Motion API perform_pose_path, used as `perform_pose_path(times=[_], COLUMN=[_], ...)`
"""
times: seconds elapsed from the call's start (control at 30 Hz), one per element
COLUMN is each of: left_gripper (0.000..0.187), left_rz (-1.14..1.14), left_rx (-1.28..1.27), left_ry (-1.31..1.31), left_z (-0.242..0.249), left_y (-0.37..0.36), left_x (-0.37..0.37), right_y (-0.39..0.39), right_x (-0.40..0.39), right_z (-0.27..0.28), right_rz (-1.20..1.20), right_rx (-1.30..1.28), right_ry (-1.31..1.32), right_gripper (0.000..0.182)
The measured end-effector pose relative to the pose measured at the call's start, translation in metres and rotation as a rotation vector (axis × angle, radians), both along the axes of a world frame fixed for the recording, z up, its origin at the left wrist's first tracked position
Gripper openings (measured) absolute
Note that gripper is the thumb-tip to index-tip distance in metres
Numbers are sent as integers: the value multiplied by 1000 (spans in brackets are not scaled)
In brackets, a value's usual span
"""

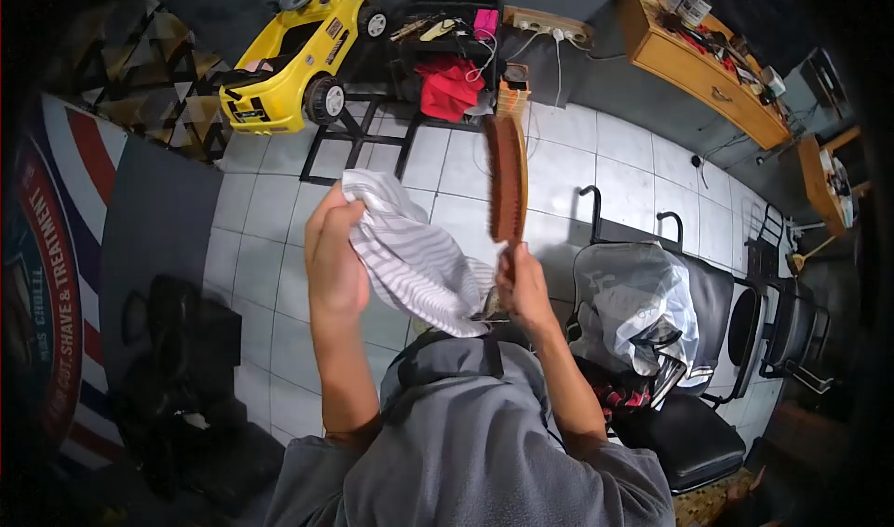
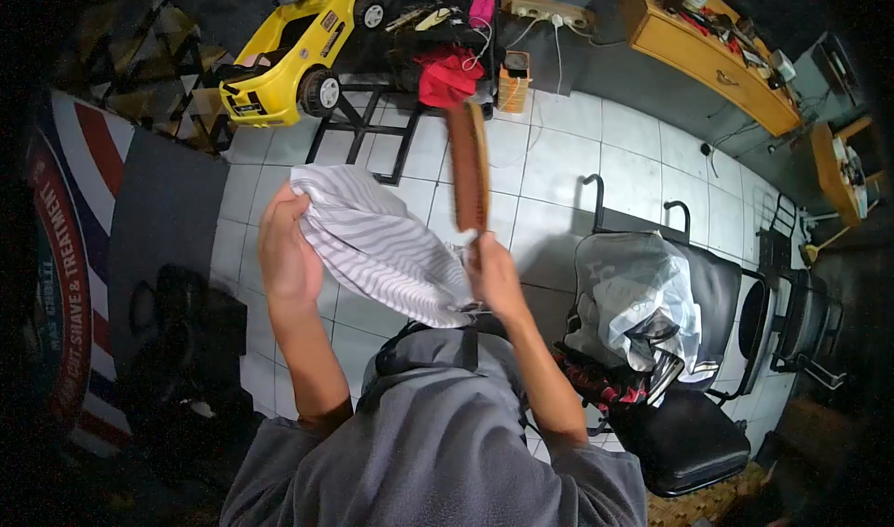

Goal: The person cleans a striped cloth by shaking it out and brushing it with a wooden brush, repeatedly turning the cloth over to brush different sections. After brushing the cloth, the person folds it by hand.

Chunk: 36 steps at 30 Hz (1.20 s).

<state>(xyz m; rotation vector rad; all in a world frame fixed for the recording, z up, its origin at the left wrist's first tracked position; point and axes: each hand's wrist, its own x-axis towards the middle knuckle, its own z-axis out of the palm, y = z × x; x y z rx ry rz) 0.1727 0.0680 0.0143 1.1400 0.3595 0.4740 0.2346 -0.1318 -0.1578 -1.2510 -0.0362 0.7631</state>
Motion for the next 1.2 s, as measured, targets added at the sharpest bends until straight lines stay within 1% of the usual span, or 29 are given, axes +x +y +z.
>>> perform_pose_path(times=[0.03, 0.07, 0.1, 0.17, 0.2, 0.3, 0.33, 0.37, 0.43, 0.47, 0.5, 0.53, 0.57, 0.67, 0.7, 0.73, 0.77, 0.8, 0.87, 0.9, 0.93, 0.97, 1.03, 1.07, 1.13, 1.2], left_gripper=[28, 33, 32, 30, 31, 31, 32, 32, 32, 40, 40, 40, 40, 33, 34, 36, 38, 30, 27, 25, 22, 22, 22, 24, 28, 36], left_rz=[-17, -19, -15, -4, 21, 37, 29, 79, 168, 204, 210, 216, 223, 125, 77, 27, -23, -65, -48, -67, -86, -74, -41, -8, 28, 160], left_rx=[15, 65, 72, 88, 137, 65, 102, 64, -19, 31, 60, 89, 121, 151, 84, 19, -45, 10, 164, 186, 208, 208, 212, 322, 256, 302], left_ry=[22, 51, 17, -53, -63, -173, -203, -242, -311, -420, -393, -364, -336, -201, -176, -148, -115, -179, -20, -18, -16, -21, -33, -42, -93, -114], left_z=[0, 1, 4, 10, 14, 19, 14, 15, 15, 8, 10, 14, 17, 15, 13, 10, 7, 4, -3, -7, -10, -7, 3, 6, 9, 10], left_y=[-5, -12, -18, -25, -23, -10, 1, 7, 15, 17, 19, 21, 23, 17, 11, 5, -1, -7, -14, -15, -16, -22, -34, -33, -22, -7], left_x=[3, 5, 7, 9, 10, 3, -3, -7, -14, -19, -23, -27, -30, -24, -19, -13, -9, -4, 1, 5, 8, 10, 13, 13, 5, -9], right_y=[13, 25, 36, 54, 57, 52, 41, 23, -23, -48, -71, -97, -111, -114, -102, -75, -54, -34, -4, 12, 19, 24, 37, 39, 44, 28], right_x=[-5, -12, -17, -23, -24, -22, -24, -28, -33, -32, -30, -35, -38, -28, -17, -6, 0, 3, 0, -9, -18, -24, -33, -34, -38, -34], right_z=[32, 51, 61, 68, 51, -54, -87, -121, -199, -226, -250, -281, -300, -288, -254, -194, -148, -108, -43, -8, 24, 27, 57, 41, -27, -71], right_rz=[33, 65, 97, 233, 297, 319, 351, 380, 675, 753, 824, 796, 768, 581, 447, 313, 180, 50, -61, -93, -35, 37, 87, 140, 255, 336], right_rx=[88, 111, 135, 255, 284, -80, -291, -504, -922, -1016, -1102, -1153, -1201, -1121, -1053, -981, -771, -560, -132, 39, 59, 148, 185, 149, 83, -185], right_ry=[-75, -276, -479, -439, -255, -626, -671, -711, -828, -640, -448, -423, -400, -417, -356, -294, -204, -115, -66, -114, -200, -424, -643, -603, -522, -688], right_gripper=[43, 42, 41, 40, 39, 38, 35, 33, 32, 33, 34, 38, 42, 51, 54, 57, 54, 53, 46, 50, 48, 47, 37, 35, 32, 37])
